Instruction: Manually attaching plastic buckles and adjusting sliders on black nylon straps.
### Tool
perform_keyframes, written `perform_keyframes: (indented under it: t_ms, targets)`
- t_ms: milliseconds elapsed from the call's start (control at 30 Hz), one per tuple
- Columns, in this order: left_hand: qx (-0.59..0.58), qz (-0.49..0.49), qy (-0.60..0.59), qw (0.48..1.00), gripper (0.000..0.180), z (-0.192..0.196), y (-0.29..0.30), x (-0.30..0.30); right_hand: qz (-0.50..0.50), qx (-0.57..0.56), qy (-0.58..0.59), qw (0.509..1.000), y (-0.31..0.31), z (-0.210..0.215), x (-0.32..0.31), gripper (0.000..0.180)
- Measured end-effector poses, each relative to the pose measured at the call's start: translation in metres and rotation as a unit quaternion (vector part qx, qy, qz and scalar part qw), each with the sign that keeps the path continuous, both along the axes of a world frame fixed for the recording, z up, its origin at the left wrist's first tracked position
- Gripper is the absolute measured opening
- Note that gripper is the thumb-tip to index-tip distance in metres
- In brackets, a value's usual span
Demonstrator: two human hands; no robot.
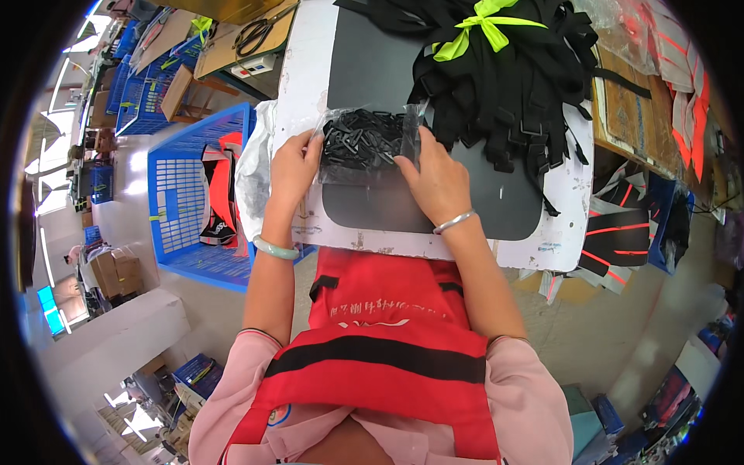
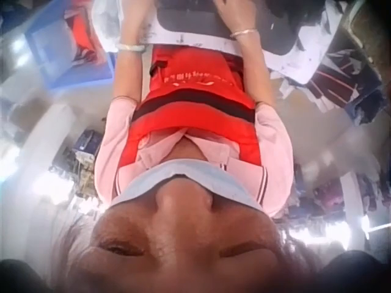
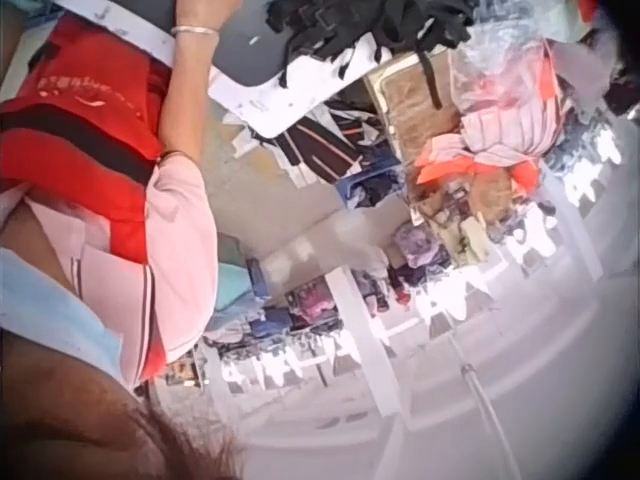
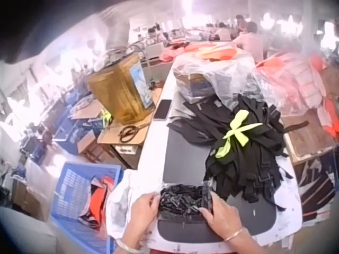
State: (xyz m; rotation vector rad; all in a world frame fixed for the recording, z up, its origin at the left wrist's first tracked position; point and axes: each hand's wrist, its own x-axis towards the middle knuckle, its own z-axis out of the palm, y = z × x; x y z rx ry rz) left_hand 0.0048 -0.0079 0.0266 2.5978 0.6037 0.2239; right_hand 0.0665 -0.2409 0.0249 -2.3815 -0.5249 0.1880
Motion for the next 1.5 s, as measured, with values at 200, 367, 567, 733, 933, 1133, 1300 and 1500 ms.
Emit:
perform_keyframes:
  t_ms: [200, 367, 567, 733, 933, 1133, 1300, 1500]
  targets:
    - [-0.148, 0.023, -0.022, 0.988, 0.026, -0.002, 0.006, 0.011, 0.002, 0.031, 0.037, 0.999, 0.003, -0.011, 0.005, 0.059]
    - [-0.441, 0.072, -0.056, 0.893, 0.025, 0.005, 0.005, 0.013, -0.003, 0.059, 0.051, 0.997, 0.0, -0.015, 0.007, 0.059]
    - [-0.541, 0.042, 0.005, 0.84, 0.021, 0.013, 0.005, 0.015, -0.011, 0.088, 0.024, 0.996, -0.001, -0.018, 0.004, 0.054]
    - [-0.553, 0.099, 0.054, 0.826, 0.032, 0.013, 0.005, 0.023, -0.013, 0.094, 0.024, 0.995, -0.001, -0.02, 0.003, 0.054]
    - [-0.623, 0.053, 0.036, 0.78, 0.042, 0.008, 0.005, 0.026, 0.0, 0.102, 0.014, 0.995, -0.006, -0.024, 0.005, 0.053]
    - [-0.703, 0.027, -0.031, 0.71, 0.042, -0.01, 0.013, 0.01, -0.018, 0.19, 0.172, 0.967, -0.007, -0.021, 0.011, 0.048]
    - [-0.72, 0.045, -0.048, 0.69, 0.044, -0.014, 0.009, 0.007, -0.019, 0.309, 0.289, 0.906, -0.007, -0.032, 0.017, 0.037]
    - [-0.787, 0.022, -0.04, 0.615, 0.047, -0.005, -0.001, 0.008, -0.023, 0.343, 0.315, 0.885, -0.012, -0.021, 0.02, 0.031]
